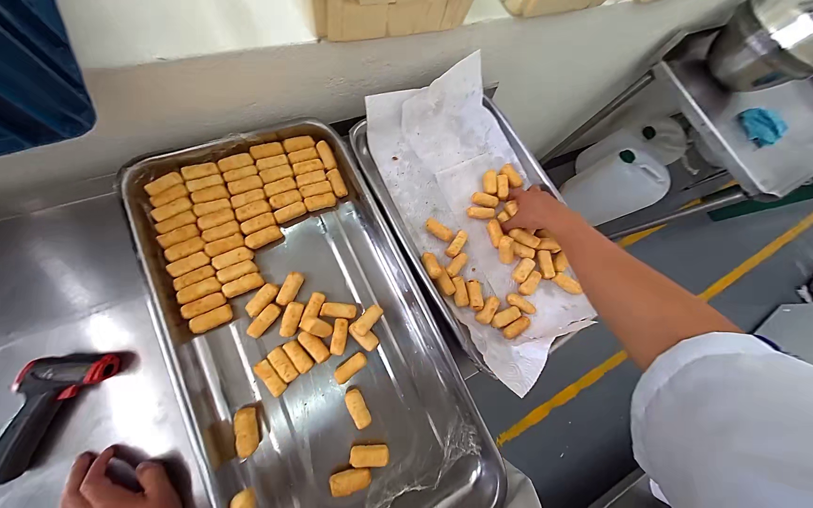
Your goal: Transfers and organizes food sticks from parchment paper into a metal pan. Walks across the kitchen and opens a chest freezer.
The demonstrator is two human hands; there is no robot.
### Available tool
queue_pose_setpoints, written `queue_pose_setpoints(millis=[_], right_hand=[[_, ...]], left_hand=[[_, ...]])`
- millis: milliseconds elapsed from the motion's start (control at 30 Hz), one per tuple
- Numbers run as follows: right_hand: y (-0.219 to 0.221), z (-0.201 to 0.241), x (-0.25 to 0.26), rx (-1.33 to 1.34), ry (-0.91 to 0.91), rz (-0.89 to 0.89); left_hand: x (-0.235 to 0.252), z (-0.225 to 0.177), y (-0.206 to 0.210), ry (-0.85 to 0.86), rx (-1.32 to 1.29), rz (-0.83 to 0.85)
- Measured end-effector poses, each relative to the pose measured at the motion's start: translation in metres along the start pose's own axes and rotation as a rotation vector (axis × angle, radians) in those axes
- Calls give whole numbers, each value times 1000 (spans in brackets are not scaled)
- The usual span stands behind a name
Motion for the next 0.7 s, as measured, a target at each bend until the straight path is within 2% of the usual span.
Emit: queue_pose_setpoints(millis=[100, 167, 333, 467, 533, 600, 700], right_hand=[[-5, -2, -2, 55, -189, 30], [-9, -8, -4, 149, -249, 43], [-5, -13, -10, 243, -196, -26], [-27, -6, -37, 661, -135, -122], [-43, 32, -67, 773, -232, -110], [-43, 91, -108, 801, -441, -35], [-3, 201, -177, 741, -706, 211]], left_hand=[[1, -11, -7, -23, -19, 45], [-1, -11, -6, -44, -24, 44], [0, -7, -4, -75, -5, 22], [0, -8, -3, -95, -17, 34], [0, -10, -5, -104, -24, 41], [1, -10, -6, -114, -30, 55], [1, -10, -6, -126, -31, 70]])
Point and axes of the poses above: each hand's wrist, its own x-axis towards the middle knuckle, its own y-axis out of the palm, z = x × y, the point moved 5 cm from there along x, towards the middle knuckle, and after that the axes turned 7 degrees about -y, right-handed, at the moved point
